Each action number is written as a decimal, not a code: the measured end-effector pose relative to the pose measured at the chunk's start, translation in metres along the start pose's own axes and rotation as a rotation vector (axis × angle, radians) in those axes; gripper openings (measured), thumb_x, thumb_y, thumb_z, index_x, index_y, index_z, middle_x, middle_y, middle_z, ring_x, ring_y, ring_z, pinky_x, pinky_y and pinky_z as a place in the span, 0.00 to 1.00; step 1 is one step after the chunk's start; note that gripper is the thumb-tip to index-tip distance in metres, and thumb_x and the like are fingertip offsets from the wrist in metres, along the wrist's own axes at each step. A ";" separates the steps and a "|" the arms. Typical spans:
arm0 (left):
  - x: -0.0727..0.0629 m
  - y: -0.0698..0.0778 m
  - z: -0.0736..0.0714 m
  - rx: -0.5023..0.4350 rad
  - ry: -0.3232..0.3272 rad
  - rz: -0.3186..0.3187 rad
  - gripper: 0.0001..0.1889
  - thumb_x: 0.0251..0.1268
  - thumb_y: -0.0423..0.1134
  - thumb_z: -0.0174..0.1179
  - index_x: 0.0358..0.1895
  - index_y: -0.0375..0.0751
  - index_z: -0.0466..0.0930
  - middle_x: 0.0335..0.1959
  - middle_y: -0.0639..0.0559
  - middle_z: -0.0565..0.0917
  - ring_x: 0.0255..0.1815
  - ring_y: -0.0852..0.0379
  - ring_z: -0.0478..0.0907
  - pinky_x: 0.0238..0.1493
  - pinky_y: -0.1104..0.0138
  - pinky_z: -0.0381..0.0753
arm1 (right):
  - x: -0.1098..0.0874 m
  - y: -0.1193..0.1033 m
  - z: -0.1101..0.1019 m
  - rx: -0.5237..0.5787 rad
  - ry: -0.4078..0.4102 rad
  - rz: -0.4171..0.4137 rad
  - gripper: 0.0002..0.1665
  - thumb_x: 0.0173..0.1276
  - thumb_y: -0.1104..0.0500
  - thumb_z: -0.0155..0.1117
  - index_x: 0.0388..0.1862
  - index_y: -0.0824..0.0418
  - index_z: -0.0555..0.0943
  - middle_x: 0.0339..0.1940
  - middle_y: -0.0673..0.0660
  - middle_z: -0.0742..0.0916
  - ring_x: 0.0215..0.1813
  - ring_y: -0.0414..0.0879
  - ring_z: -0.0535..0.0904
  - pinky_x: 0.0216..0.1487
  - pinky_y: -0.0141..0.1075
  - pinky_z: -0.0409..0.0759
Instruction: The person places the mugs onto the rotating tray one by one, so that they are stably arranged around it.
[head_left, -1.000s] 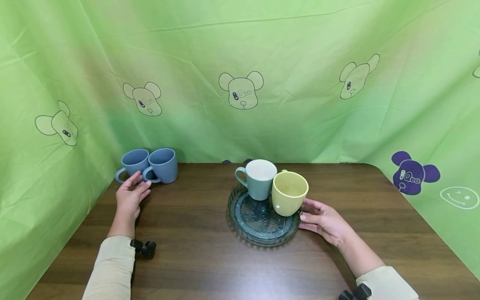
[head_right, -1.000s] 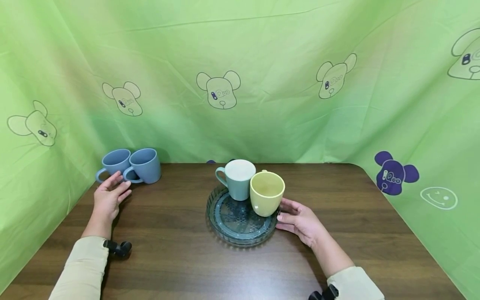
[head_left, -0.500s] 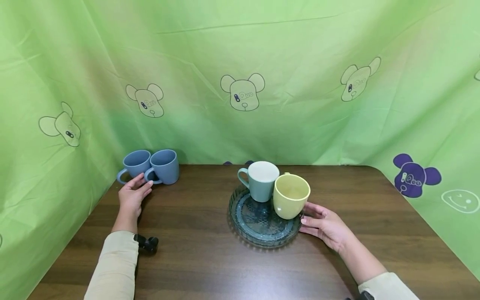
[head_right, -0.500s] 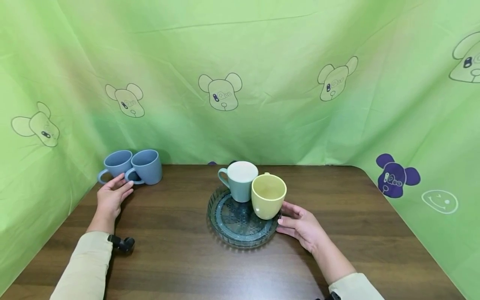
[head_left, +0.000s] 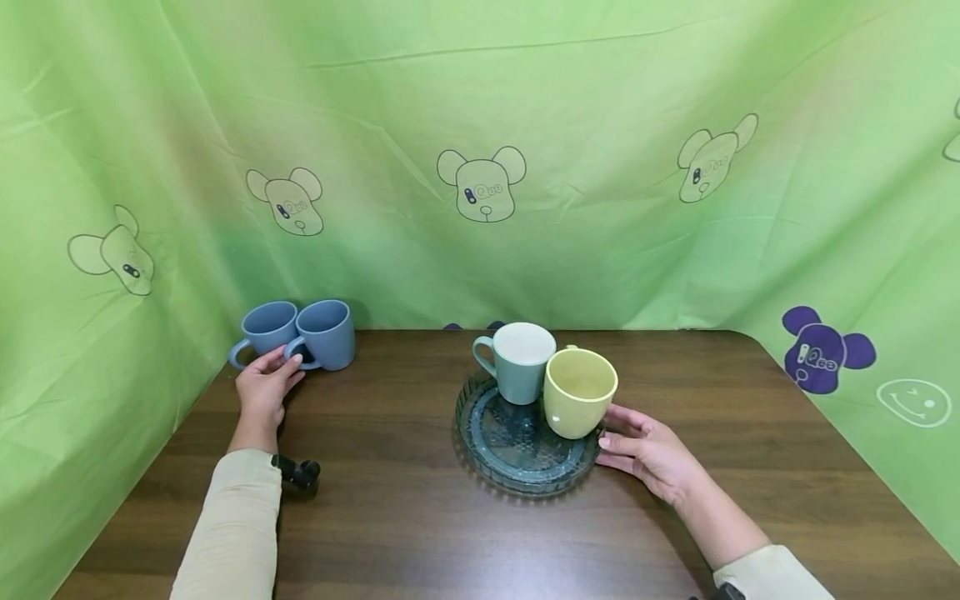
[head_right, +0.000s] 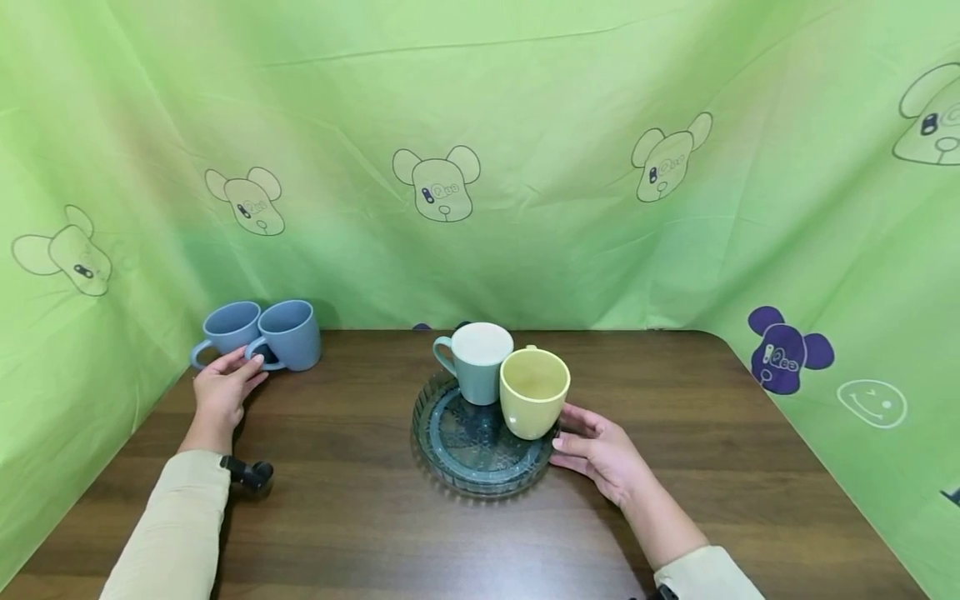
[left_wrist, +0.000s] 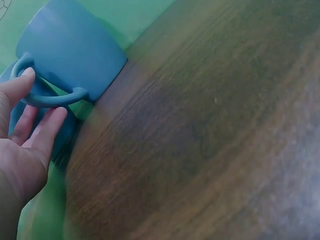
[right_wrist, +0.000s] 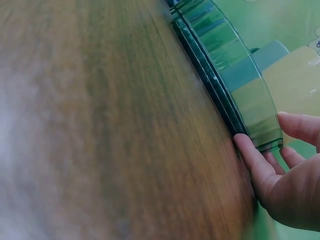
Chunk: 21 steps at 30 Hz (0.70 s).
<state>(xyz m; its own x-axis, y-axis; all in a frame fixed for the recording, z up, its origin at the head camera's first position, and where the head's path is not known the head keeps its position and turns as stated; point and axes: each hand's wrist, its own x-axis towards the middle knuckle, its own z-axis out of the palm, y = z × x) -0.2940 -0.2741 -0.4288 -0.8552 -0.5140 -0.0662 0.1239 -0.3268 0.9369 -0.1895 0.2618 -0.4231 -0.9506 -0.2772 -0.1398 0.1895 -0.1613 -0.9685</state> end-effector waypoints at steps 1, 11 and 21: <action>0.000 0.000 0.000 -0.021 0.002 -0.001 0.14 0.53 0.19 0.66 0.32 0.44 0.86 0.27 0.54 0.80 0.26 0.63 0.81 0.35 0.67 0.87 | 0.000 0.000 0.000 0.002 0.000 -0.001 0.45 0.67 0.76 0.54 0.74 0.78 0.39 0.74 0.77 0.49 0.55 0.46 0.78 0.59 0.48 0.79; -0.001 -0.001 0.004 -0.136 0.003 -0.040 0.16 0.54 0.16 0.63 0.25 0.43 0.85 0.23 0.51 0.78 0.23 0.61 0.82 0.30 0.68 0.87 | -0.001 0.000 0.000 0.005 0.004 -0.009 0.45 0.67 0.76 0.54 0.74 0.78 0.39 0.74 0.78 0.49 0.55 0.46 0.78 0.58 0.48 0.80; -0.009 -0.005 0.005 -0.192 0.014 -0.040 0.16 0.54 0.15 0.63 0.24 0.43 0.86 0.23 0.51 0.79 0.22 0.60 0.82 0.29 0.68 0.87 | -0.001 0.000 0.000 0.006 -0.005 -0.013 0.46 0.67 0.76 0.53 0.74 0.78 0.39 0.74 0.78 0.49 0.56 0.46 0.77 0.59 0.48 0.79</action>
<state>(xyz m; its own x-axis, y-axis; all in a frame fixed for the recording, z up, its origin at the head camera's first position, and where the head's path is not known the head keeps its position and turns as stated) -0.2897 -0.2640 -0.4315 -0.8545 -0.5081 -0.1082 0.1846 -0.4918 0.8509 -0.1889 0.2618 -0.4230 -0.9519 -0.2793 -0.1261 0.1785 -0.1707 -0.9690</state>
